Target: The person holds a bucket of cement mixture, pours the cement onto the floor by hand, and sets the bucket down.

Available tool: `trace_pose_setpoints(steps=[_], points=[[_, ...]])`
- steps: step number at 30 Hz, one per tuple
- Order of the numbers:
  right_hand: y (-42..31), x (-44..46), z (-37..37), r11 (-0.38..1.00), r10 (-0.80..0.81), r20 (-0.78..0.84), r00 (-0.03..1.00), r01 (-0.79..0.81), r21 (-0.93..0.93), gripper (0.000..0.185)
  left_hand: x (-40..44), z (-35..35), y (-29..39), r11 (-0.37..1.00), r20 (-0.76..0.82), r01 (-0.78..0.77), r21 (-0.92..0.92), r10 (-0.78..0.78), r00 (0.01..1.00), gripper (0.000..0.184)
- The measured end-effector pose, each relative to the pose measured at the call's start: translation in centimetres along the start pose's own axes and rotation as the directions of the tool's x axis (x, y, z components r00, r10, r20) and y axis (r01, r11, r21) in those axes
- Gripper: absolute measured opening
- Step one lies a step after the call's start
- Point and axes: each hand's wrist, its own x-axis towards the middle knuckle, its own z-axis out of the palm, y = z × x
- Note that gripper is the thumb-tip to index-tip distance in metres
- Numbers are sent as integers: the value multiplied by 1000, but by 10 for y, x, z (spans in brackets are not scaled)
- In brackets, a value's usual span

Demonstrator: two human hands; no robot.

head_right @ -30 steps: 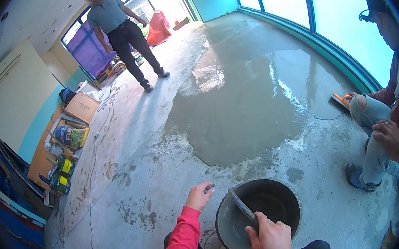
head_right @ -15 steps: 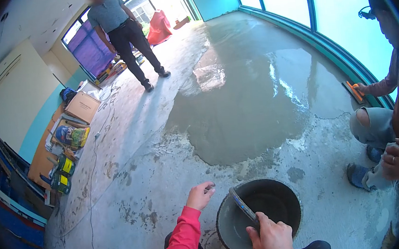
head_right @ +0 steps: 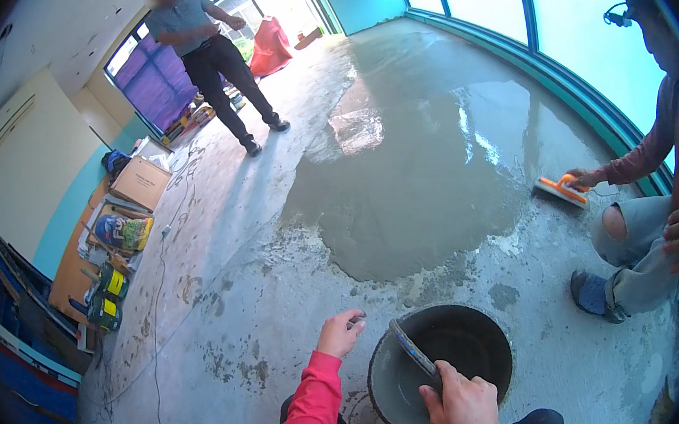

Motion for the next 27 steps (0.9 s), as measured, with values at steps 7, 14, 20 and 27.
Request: trace_pose_setpoints(steps=[7,14,20,27], points=[[1,-1,0,1000,-11,-4,1000,11,10,40,0,0,-2,1000,2,0,12,0,1000,22],[0,-1,1,1000,-6,-13,1000,6,-13,41,0,0,-2,1000,-4,-2,4,2,1000,22],[-1,-1,1,1000,6,-8,1000,-6,5,41,-1,-2,-1,1000,-3,-6,6,6,1000,22],[-1,0,0,1000,15,2,1000,-15,-13,40,-1,-3,0,1000,6,3,15,-3,1000,23]])
